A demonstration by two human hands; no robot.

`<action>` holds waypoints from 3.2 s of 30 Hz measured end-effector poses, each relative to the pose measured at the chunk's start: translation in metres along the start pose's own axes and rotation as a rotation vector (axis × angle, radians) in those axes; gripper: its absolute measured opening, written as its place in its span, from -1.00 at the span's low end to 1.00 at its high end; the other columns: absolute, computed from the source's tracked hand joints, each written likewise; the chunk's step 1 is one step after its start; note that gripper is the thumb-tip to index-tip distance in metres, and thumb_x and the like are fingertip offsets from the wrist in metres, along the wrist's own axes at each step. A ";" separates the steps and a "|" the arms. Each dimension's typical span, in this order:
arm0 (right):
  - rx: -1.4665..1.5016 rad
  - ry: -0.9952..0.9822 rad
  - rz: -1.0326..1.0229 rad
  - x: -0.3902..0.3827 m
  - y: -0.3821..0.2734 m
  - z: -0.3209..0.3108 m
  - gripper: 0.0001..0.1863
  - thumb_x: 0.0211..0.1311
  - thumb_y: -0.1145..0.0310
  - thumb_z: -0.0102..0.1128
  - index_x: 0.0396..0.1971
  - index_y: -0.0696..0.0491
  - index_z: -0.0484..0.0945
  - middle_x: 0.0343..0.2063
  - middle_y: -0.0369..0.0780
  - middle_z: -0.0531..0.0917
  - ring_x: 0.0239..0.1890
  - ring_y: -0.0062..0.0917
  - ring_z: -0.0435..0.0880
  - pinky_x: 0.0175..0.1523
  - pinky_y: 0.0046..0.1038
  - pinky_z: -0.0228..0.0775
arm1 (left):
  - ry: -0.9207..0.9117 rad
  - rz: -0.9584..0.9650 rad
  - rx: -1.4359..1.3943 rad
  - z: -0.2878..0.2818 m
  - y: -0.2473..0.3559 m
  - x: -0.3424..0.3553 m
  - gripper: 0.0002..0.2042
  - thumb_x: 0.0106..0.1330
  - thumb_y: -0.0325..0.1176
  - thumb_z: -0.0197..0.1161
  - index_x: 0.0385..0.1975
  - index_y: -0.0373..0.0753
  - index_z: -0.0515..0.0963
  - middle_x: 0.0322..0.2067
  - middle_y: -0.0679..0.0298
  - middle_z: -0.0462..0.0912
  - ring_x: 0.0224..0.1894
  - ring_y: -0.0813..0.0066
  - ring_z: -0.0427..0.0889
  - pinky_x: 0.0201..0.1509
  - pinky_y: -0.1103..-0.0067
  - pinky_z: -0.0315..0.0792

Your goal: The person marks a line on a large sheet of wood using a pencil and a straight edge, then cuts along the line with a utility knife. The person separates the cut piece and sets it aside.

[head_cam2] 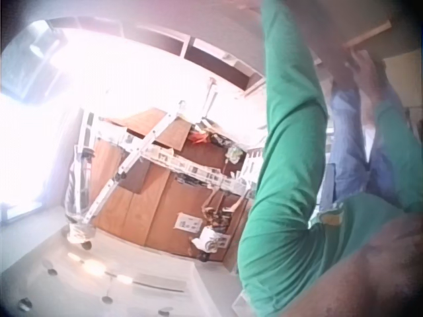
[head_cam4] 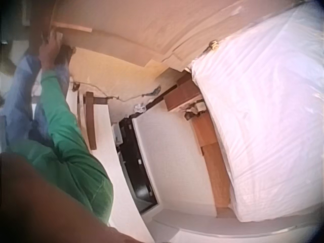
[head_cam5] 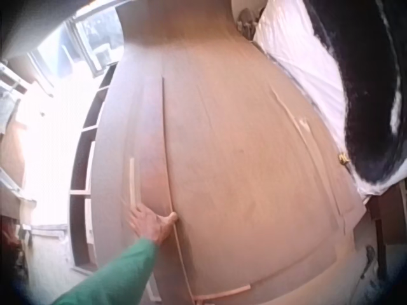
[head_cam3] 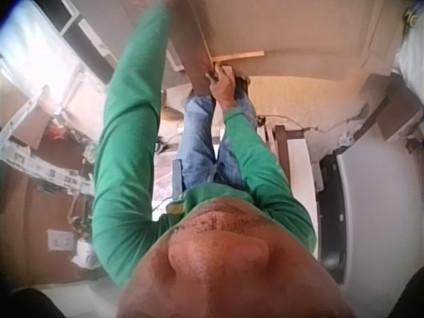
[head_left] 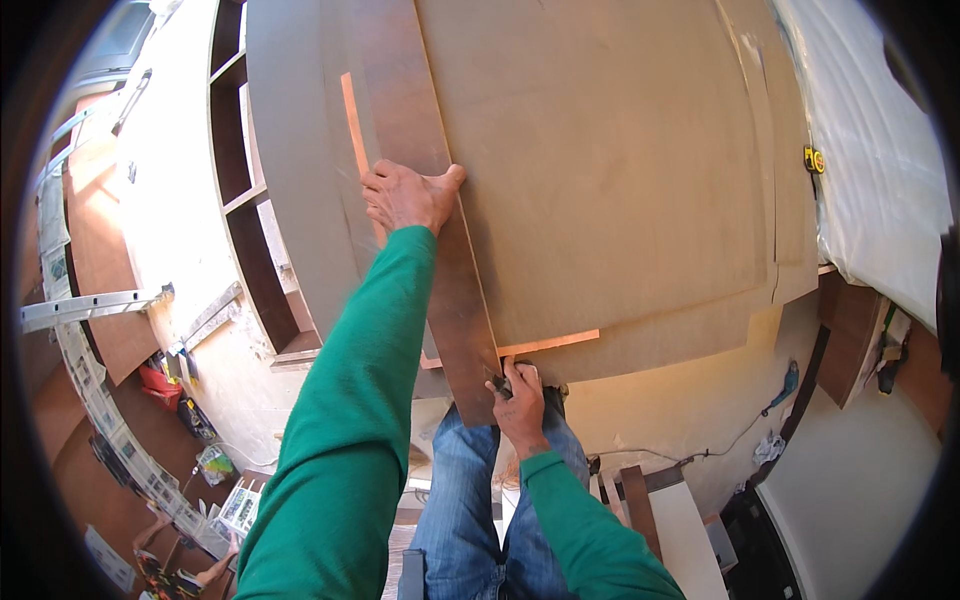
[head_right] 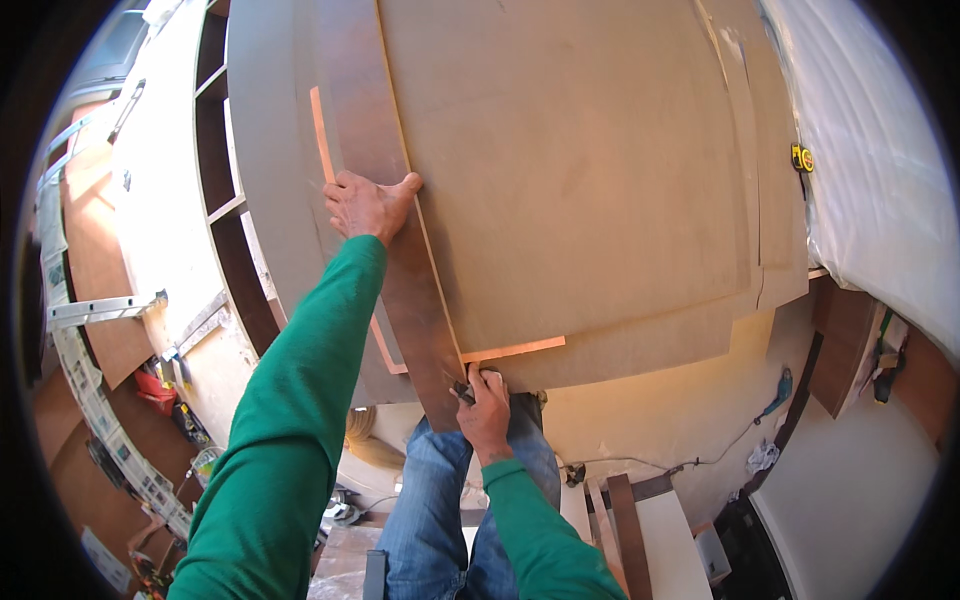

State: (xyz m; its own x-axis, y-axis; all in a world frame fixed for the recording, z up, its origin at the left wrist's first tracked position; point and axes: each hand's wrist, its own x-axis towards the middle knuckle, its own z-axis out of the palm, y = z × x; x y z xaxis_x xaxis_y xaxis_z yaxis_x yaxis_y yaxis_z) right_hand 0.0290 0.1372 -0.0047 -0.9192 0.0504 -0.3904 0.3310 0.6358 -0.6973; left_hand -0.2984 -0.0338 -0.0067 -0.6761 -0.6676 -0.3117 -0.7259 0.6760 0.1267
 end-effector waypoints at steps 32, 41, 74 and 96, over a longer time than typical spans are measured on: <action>0.018 -0.065 0.027 0.000 0.006 0.000 -0.39 0.10 0.41 0.53 0.21 0.11 0.62 -0.14 -0.14 0.60 -0.05 -0.13 0.61 0.09 -0.19 0.49 | 0.008 0.073 -0.060 0.010 -0.009 0.009 -0.03 -0.09 0.18 0.48 0.12 -0.61 0.35 0.14 -0.15 0.38 0.28 -0.12 0.36 0.38 0.19 0.32; 0.017 -0.010 -0.014 0.003 -0.003 -0.004 -0.37 0.09 0.42 0.57 0.21 0.13 0.61 -0.19 -0.14 0.59 -0.09 -0.16 0.59 0.04 -0.23 0.47 | 0.050 0.072 -0.013 0.008 -0.012 0.010 -0.02 -0.06 0.17 0.47 0.14 -0.64 0.37 0.15 -0.17 0.38 0.24 -0.11 0.44 0.30 0.14 0.42; -0.006 -0.081 -0.043 0.000 0.010 -0.002 -0.33 0.06 0.46 0.58 0.24 0.16 0.59 -0.20 -0.12 0.57 -0.11 -0.16 0.58 0.02 -0.20 0.48 | 0.034 0.005 -0.122 0.008 -0.003 0.002 -0.13 -0.08 0.08 0.50 0.08 -0.51 0.33 0.06 -0.05 0.34 0.18 0.00 0.34 0.27 0.19 0.31; -0.021 -0.065 -0.056 0.003 0.005 -0.005 -0.36 0.02 0.50 0.56 0.20 0.18 0.61 -0.17 -0.11 0.59 -0.10 -0.14 0.59 0.02 -0.22 0.50 | 0.085 0.102 -0.112 0.019 -0.014 0.002 -0.12 -0.03 0.14 0.49 0.06 -0.54 0.33 0.07 -0.12 0.35 0.20 -0.07 0.33 0.25 0.12 0.31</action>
State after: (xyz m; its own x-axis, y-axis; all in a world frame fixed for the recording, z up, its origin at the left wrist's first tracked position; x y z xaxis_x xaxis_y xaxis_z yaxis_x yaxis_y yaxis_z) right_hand 0.0270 0.1443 -0.0058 -0.9202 -0.0351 -0.3898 0.2744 0.6523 -0.7065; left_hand -0.2870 -0.0392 -0.0267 -0.7516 -0.6248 -0.2116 -0.6595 0.7055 0.2593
